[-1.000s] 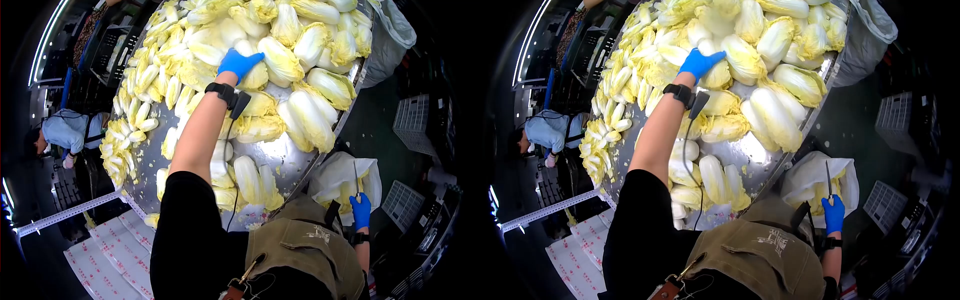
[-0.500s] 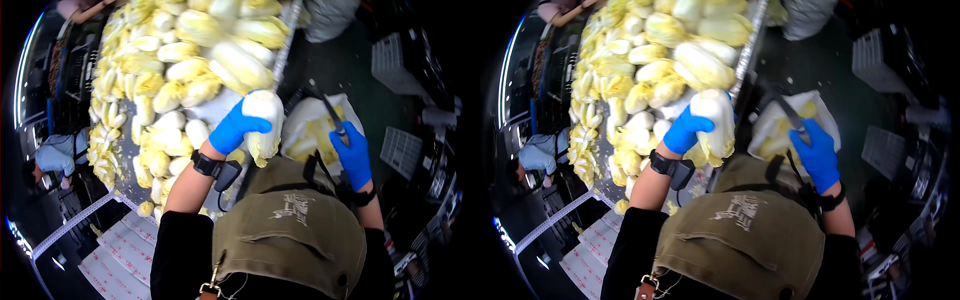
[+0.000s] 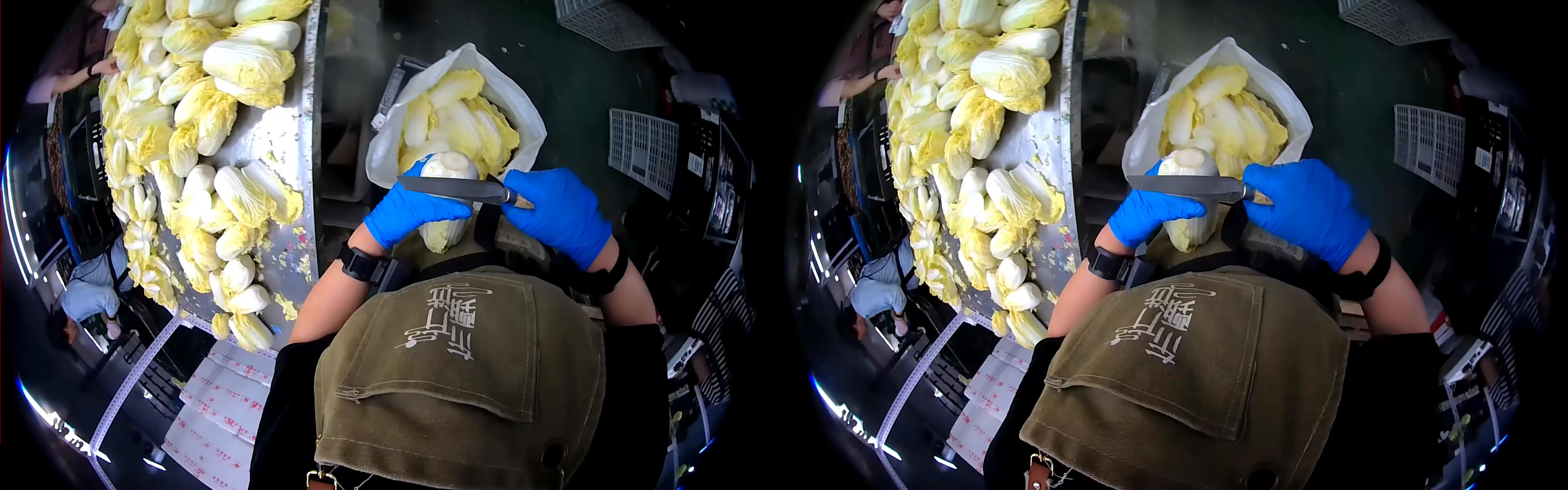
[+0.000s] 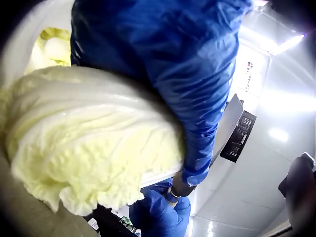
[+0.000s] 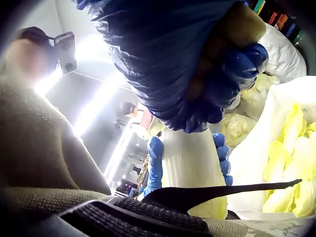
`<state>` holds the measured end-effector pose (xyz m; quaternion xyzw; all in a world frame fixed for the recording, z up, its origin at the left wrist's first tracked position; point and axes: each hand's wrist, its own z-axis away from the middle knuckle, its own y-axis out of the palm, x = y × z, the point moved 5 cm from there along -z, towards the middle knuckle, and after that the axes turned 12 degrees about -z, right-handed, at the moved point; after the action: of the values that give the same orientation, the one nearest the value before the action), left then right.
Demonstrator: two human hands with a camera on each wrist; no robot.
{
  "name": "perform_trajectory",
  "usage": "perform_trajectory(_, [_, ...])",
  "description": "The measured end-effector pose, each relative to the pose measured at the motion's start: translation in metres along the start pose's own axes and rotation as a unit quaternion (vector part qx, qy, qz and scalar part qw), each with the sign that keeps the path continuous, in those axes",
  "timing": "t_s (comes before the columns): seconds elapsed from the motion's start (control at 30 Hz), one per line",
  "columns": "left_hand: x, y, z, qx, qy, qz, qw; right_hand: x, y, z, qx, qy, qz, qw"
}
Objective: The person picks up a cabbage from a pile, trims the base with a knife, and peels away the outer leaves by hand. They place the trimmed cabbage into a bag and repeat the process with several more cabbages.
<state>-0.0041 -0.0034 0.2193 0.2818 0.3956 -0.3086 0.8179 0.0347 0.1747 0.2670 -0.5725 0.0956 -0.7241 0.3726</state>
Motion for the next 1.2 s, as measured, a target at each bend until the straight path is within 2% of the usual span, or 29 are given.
perform_trajectory(0.1, [0.000, 0.015, -0.004, -0.023, 0.035, -0.004, 0.999, -0.012, -0.001, 0.011, 0.025, 0.024, -0.005, 0.999])
perform_trajectory(0.2, [0.014, 0.023, -0.005, -0.058, 0.071, -0.128, 0.988, -0.021, -0.001, 0.020, 0.050, 0.049, 0.012, 0.997])
perform_trajectory(0.3, [0.035, 0.028, -0.004, -0.089, 0.065, -0.144, 0.983, -0.030, 0.001, 0.024, 0.067, 0.060, 0.018, 0.996])
perform_trajectory(0.4, [0.040, 0.030, 0.001, -0.087, 0.024, -0.096, 0.991, -0.045, 0.007, 0.023, 0.060, 0.057, -0.005, 0.997])
perform_trajectory(0.47, [0.023, 0.035, 0.008, -0.035, 0.074, -0.191, 0.978, -0.073, 0.011, 0.021, 0.031, 0.055, -0.026, 0.998])
perform_trajectory(0.5, [0.012, 0.039, 0.012, -0.008, 0.099, -0.237, 0.966, -0.095, 0.013, 0.023, 0.061, 0.066, 0.056, 0.994])
perform_trajectory(0.53, [0.002, 0.040, 0.014, -0.009, 0.096, -0.236, 0.967, -0.116, 0.017, 0.026, 0.068, 0.112, 0.042, 0.991])
perform_trajectory(0.57, [0.009, 0.037, 0.011, -0.022, 0.068, -0.210, 0.975, -0.131, 0.021, 0.029, 0.081, 0.155, 0.029, 0.984])
perform_trajectory(0.63, [0.026, 0.025, 0.007, -0.050, 0.011, -0.161, 0.986, -0.128, 0.016, 0.024, 0.091, 0.185, 0.013, 0.978])
perform_trajectory(0.67, [0.029, 0.022, 0.006, -0.051, 0.021, -0.147, 0.988, -0.125, 0.014, 0.021, 0.089, 0.201, 0.002, 0.975])
perform_trajectory(0.7, [0.029, 0.020, 0.003, -0.048, 0.039, -0.135, 0.989, -0.119, 0.013, 0.017, 0.048, 0.196, -0.095, 0.975])
perform_trajectory(0.77, [0.028, 0.017, -0.002, -0.045, 0.075, -0.108, 0.990, -0.101, 0.011, 0.011, -0.033, 0.181, -0.281, 0.942])
perform_trajectory(0.8, [0.026, 0.015, -0.005, -0.050, 0.058, -0.056, 0.996, -0.089, 0.014, 0.006, -0.008, 0.254, -0.418, 0.872])
perform_trajectory(0.87, [0.018, 0.012, -0.014, -0.059, 0.025, 0.048, 0.997, -0.059, 0.023, -0.011, -0.014, 0.130, -0.528, 0.839])
perform_trajectory(0.9, [0.029, 0.008, -0.018, -0.098, 0.026, 0.058, 0.993, -0.048, 0.026, -0.018, -0.017, 0.066, -0.578, 0.813])
perform_trajectory(0.97, [0.011, 0.008, -0.028, -0.110, 0.016, 0.166, 0.980, -0.050, 0.033, -0.034, -0.088, 0.033, -0.489, 0.867])
perform_trajectory(1.0, [0.012, 0.008, -0.034, -0.133, 0.035, 0.154, 0.978, -0.053, 0.032, -0.039, -0.123, 0.017, -0.442, 0.888])
perform_trajectory(1.1, [0.011, 0.004, -0.044, -0.134, 0.030, 0.241, 0.961, -0.059, 0.027, -0.043, -0.140, 0.054, -0.451, 0.880])
perform_trajectory(1.13, [0.011, 0.002, -0.046, -0.098, 0.037, 0.299, 0.948, -0.061, 0.026, -0.041, -0.143, 0.050, -0.501, 0.852])
perform_trajectory(1.2, [0.015, -0.001, -0.045, -0.125, 0.047, 0.269, 0.954, -0.067, 0.027, -0.036, -0.142, 0.094, -0.571, 0.803])
